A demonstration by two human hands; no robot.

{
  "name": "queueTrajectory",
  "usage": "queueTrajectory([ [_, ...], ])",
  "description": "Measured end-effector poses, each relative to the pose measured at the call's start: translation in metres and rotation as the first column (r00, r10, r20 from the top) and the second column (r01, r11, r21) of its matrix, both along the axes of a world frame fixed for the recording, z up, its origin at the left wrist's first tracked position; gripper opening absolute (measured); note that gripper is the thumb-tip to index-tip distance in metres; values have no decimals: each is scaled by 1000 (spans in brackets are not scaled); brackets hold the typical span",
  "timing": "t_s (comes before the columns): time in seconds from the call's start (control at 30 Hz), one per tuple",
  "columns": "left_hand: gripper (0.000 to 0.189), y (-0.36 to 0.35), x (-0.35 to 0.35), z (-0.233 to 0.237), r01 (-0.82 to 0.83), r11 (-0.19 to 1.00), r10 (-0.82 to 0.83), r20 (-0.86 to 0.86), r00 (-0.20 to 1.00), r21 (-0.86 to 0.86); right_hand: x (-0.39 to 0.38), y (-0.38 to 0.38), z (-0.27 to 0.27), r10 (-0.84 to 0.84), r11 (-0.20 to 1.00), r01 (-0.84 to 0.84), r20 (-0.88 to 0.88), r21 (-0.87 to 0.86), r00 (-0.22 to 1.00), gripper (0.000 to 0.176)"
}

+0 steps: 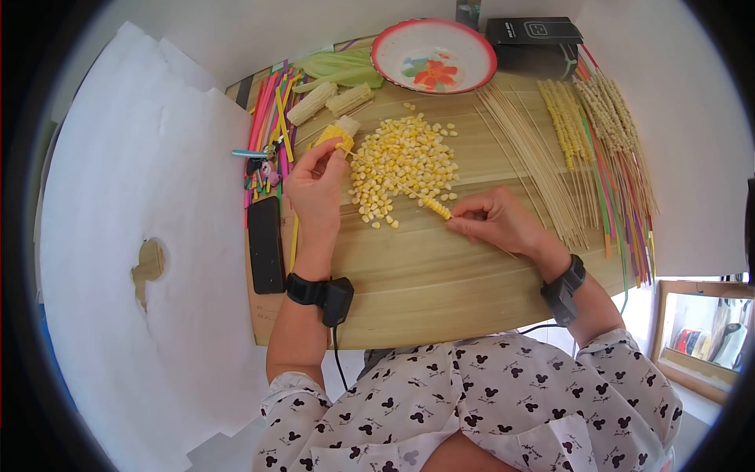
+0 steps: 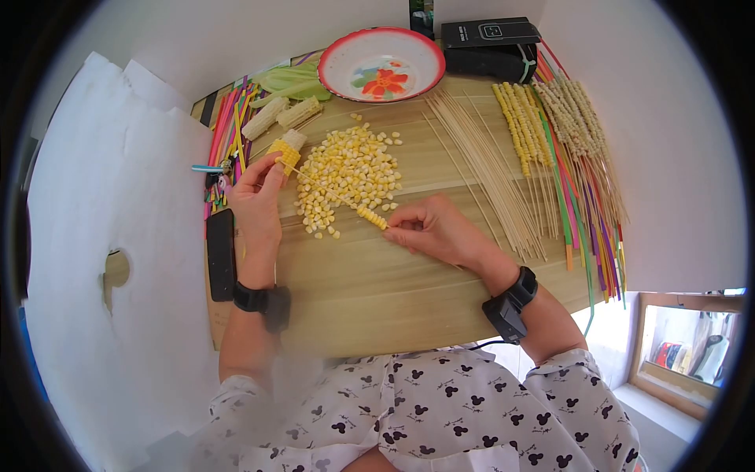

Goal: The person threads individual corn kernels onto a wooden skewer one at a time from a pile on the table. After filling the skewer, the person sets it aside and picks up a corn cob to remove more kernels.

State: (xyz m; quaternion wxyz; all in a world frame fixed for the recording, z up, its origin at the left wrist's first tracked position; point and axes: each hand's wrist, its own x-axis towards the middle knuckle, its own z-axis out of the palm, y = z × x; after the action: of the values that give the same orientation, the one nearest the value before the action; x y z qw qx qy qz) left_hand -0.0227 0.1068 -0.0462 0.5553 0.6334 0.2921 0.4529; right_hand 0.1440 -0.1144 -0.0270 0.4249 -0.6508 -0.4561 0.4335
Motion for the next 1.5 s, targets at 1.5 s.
queueTrajectory([
  [1.5,21,8,-1,-4,500,737,-233,523,820,-454,7,0,8,93,995,-95,-304,9,948,16],
])
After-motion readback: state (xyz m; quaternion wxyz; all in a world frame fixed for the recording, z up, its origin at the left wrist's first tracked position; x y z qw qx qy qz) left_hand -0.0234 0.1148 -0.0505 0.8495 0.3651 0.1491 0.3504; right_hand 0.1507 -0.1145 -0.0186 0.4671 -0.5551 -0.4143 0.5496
